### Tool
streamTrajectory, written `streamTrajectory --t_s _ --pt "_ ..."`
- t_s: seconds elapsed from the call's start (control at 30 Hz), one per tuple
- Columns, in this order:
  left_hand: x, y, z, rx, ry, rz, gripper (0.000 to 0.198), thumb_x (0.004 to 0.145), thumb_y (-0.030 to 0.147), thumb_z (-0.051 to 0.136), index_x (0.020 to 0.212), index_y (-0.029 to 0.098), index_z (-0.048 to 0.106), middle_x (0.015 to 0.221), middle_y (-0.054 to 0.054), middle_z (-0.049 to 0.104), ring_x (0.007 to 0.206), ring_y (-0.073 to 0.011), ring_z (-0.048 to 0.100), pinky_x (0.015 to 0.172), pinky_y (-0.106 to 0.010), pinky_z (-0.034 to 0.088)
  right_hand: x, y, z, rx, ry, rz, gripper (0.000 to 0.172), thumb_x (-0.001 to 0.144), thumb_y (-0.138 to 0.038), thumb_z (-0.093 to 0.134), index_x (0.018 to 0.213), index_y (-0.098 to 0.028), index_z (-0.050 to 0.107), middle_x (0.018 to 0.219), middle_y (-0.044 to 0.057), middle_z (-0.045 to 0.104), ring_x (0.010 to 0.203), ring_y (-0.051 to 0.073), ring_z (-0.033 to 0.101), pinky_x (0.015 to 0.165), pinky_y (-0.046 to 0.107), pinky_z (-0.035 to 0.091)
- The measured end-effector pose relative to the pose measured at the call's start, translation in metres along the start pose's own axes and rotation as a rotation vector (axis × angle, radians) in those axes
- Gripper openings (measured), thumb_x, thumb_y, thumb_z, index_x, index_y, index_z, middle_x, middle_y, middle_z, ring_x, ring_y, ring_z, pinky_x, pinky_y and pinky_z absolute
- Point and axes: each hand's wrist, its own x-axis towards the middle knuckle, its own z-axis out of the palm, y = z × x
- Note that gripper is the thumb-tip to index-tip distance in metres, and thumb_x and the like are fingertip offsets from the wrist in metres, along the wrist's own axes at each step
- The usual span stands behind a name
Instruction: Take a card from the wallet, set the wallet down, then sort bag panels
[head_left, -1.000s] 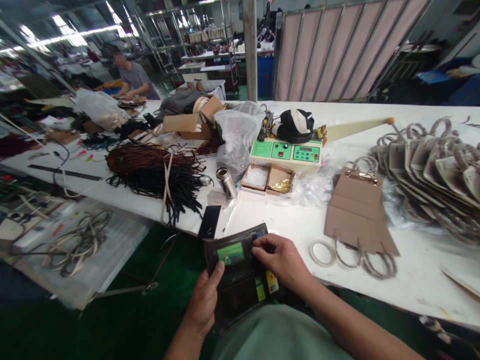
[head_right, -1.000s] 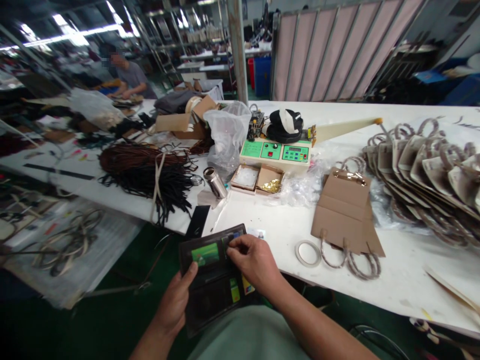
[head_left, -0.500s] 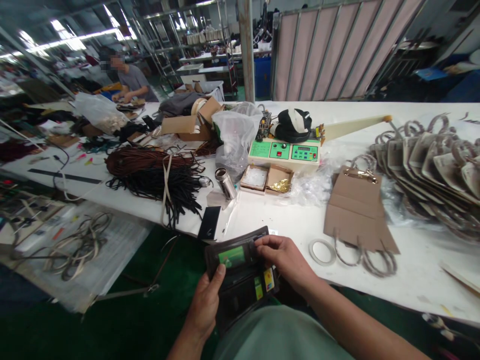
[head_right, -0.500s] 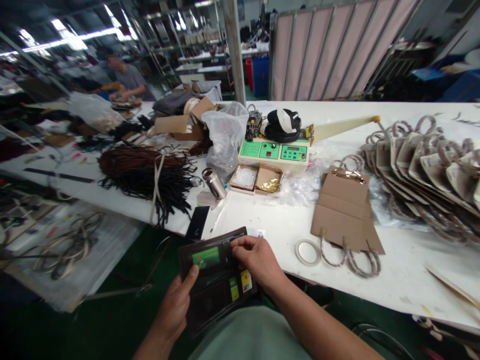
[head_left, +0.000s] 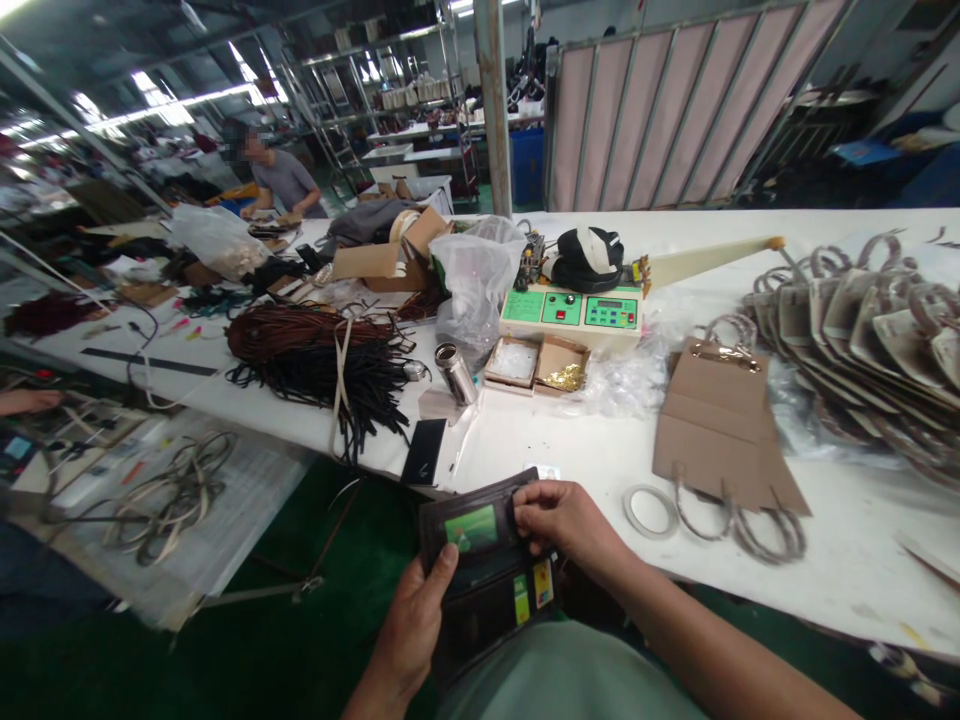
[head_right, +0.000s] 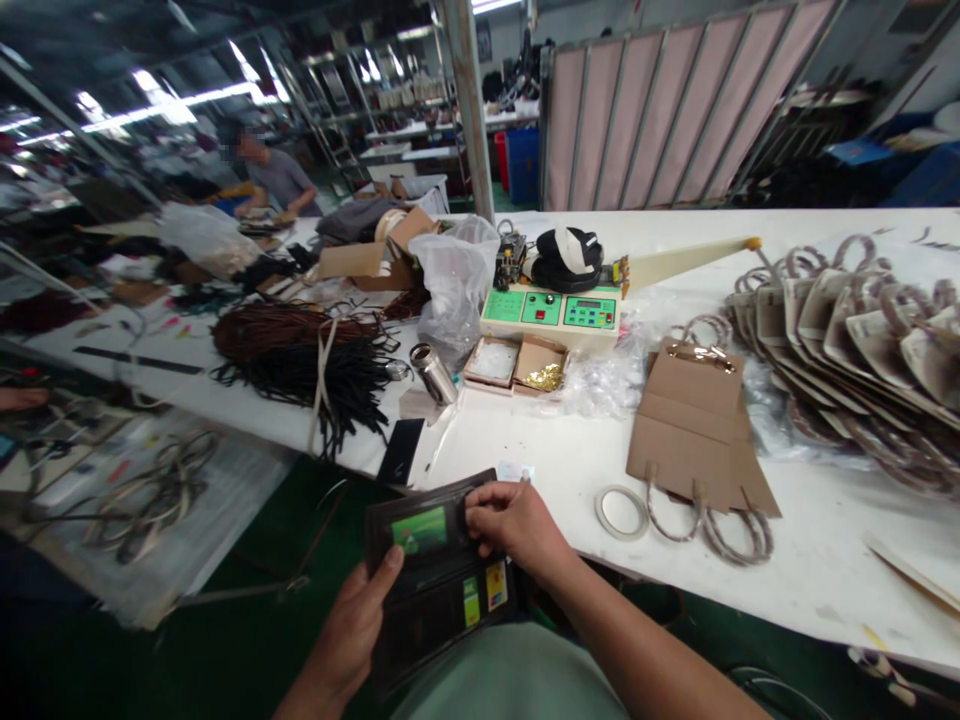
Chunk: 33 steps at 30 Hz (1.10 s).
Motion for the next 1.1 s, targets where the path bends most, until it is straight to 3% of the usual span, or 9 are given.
streamTrajectory --t_s 0.23,0.53,0.77,0.93,1.1 --pt "0.001 -0.002 -0.005 0.047 0.004 0.014 0.054 0.085 0.044 0.073 0.132 0.017 0.065 0.122 -0.011 0.074 0.122 -0.0341 0.063 0.107 -0.048 0.051 0.000 0.004 0.001 -0.072 0.006 -0.069 0.020 0.077 -0.033 0.070 0.080 -0.014 0.072 0.060 -0.001 0.063 0.052 0.011 0.057 0.051 0.021 0.043" --pt "-0.005 0.006 -0.002 0.116 0.044 0.034 0.051 0.083 0.047 0.074 0.124 0.018 0.070 0.121 -0.010 0.074 0.122 -0.0343 0.064 0.107 -0.047 0.050 0.002 0.000 0.005 -0.136 -0.053 -0.064 0.017 0.077 -0.032 0.066 0.071 -0.016 0.067 0.057 -0.003 0.058 0.053 0.011 0.050 0.052 0.022 0.038" --pt "-0.021 0.002 -0.009 0.131 0.158 0.115 0.052 0.076 0.059 0.075 0.113 0.022 0.077 0.118 -0.013 0.075 0.123 -0.0386 0.063 0.112 -0.050 0.044 -0.003 0.011 0.024 -0.206 -0.022 0.014 0.032 0.074 -0.050 0.066 0.068 -0.021 0.054 0.053 -0.006 0.042 0.044 0.012 0.042 0.043 0.024 0.032" --pt "-0.027 0.003 -0.011 0.181 0.214 0.125 0.061 0.072 0.065 0.075 0.113 0.019 0.077 0.119 -0.015 0.075 0.128 -0.0406 0.058 0.115 -0.051 0.039 -0.001 0.014 0.018 -0.208 -0.057 0.090 0.041 0.073 -0.061 0.068 0.074 -0.021 0.058 0.053 -0.005 0.046 0.045 0.014 0.050 0.046 0.025 0.035" --pt "-0.018 0.003 -0.003 -0.009 0.188 0.134 0.058 0.070 0.059 0.080 0.108 0.015 0.077 0.116 -0.018 0.075 0.126 -0.0413 0.059 0.116 -0.057 0.037 0.003 -0.006 0.019 -0.279 -0.033 0.014 0.034 0.073 -0.051 0.067 0.068 -0.020 0.053 0.051 -0.006 0.048 0.043 0.014 0.055 0.045 0.023 0.031"
